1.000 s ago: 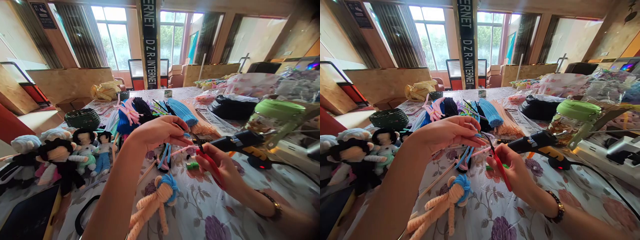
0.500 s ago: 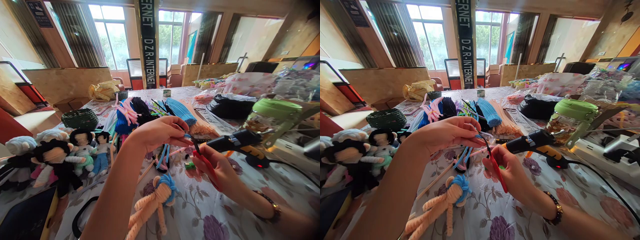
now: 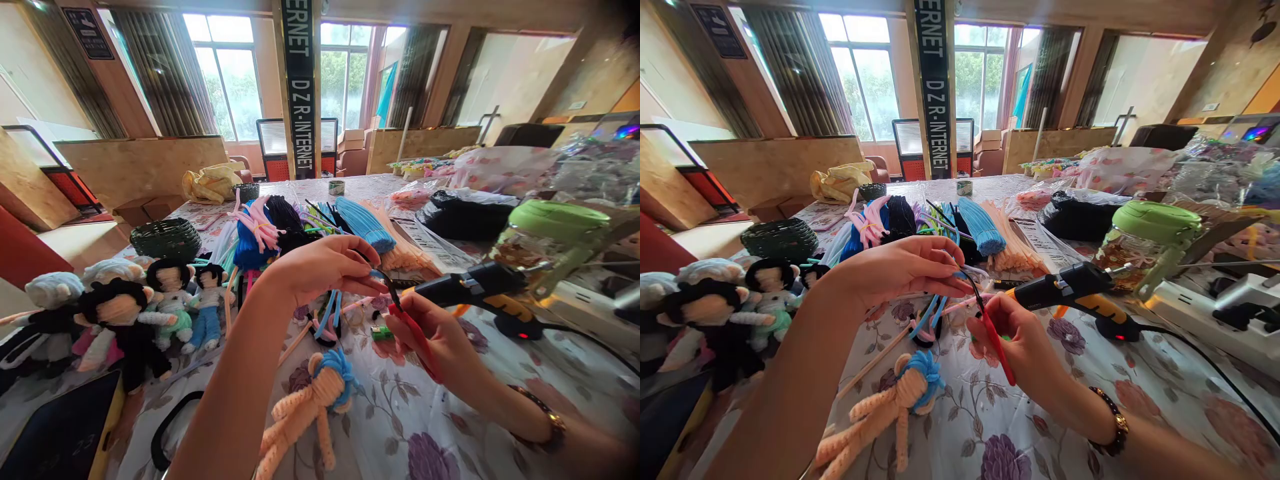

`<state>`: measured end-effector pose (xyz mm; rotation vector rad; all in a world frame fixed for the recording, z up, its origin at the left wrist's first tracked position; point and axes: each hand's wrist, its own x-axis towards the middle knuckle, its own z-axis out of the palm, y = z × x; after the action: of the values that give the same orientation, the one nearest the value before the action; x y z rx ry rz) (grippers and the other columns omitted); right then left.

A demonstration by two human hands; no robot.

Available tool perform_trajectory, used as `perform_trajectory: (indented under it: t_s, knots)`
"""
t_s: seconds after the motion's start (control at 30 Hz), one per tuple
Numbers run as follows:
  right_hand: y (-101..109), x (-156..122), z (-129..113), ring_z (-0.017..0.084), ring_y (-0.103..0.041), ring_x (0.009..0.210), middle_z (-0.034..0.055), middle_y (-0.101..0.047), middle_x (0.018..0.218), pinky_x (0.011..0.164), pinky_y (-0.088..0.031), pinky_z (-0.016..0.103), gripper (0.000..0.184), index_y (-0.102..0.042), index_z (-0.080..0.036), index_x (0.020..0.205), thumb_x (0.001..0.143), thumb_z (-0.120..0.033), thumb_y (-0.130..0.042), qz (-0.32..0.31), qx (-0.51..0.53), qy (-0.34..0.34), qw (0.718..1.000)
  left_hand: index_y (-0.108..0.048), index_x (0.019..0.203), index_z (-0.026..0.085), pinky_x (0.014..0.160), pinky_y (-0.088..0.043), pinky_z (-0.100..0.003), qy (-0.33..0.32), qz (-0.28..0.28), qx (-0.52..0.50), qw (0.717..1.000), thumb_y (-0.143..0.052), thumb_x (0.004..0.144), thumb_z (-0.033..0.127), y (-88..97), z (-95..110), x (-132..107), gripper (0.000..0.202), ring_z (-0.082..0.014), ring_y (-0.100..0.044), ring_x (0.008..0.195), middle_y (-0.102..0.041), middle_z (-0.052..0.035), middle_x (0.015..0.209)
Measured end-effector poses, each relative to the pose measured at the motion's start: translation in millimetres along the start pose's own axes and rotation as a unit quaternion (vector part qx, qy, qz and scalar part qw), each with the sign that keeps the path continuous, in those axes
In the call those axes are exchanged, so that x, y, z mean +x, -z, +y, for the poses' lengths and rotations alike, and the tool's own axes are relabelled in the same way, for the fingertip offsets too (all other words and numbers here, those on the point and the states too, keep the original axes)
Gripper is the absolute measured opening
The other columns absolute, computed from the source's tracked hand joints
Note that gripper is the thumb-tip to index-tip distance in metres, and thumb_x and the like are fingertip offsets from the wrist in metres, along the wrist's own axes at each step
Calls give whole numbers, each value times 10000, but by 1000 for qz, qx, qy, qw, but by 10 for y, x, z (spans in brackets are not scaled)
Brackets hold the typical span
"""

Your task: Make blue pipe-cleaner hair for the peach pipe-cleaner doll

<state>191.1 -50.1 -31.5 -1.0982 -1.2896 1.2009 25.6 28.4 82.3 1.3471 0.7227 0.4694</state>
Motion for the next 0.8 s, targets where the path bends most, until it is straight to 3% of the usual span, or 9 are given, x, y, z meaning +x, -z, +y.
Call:
perform_trajectory:
  t_s: [0.33, 0.5, 0.67, 0.8]
  knots:
    - [-27, -10, -75, 102, -428, 462, -60, -497, 550, 484, -373, 254, 338, -439, -241, 744, 745, -502, -653, 17, -12, -25, 999, -544, 780, 115, 863, -489, -342, -4, 23, 19, 1000, -508, 788, 12, -8, 9, 0, 109, -117, -667, 703, -547, 16, 691]
    - [-45, -15, -151, 112, -441, 487, -43, -491, 570, 494, -361, 260, 320, -446, -235, 722, 816, -521, -556, -21, 34, -27, 999, -529, 807, 135, 744, -494, -296, -53, 31, 126, 990, -534, 779, 69, 40, -4, 3, 72, -101, -633, 670, -535, 22, 738]
    - [-47, 19, -193, 99, -448, 503, -7, -525, 605, 509, -364, 258, 390, -519, -185, 658, 881, -499, -457, -61, 105, -25, 992, -549, 887, 162, 665, -436, -213, -177, 5, 336, 925, -514, 762, 71, 34, -5, 18, 159, -79, -549, 689, -545, 21, 754]
    - [-5, 59, -144, 106, -509, 606, 3, -566, 692, 559, -426, 243, 288, -593, -180, 726, 832, -448, -572, -25, 180, -28, 983, -556, 923, 164, 664, -427, -202, -222, -25, 406, 886, -471, 763, 56, -66, 17, 14, 212, -86, -533, 733, -575, 5, 804]
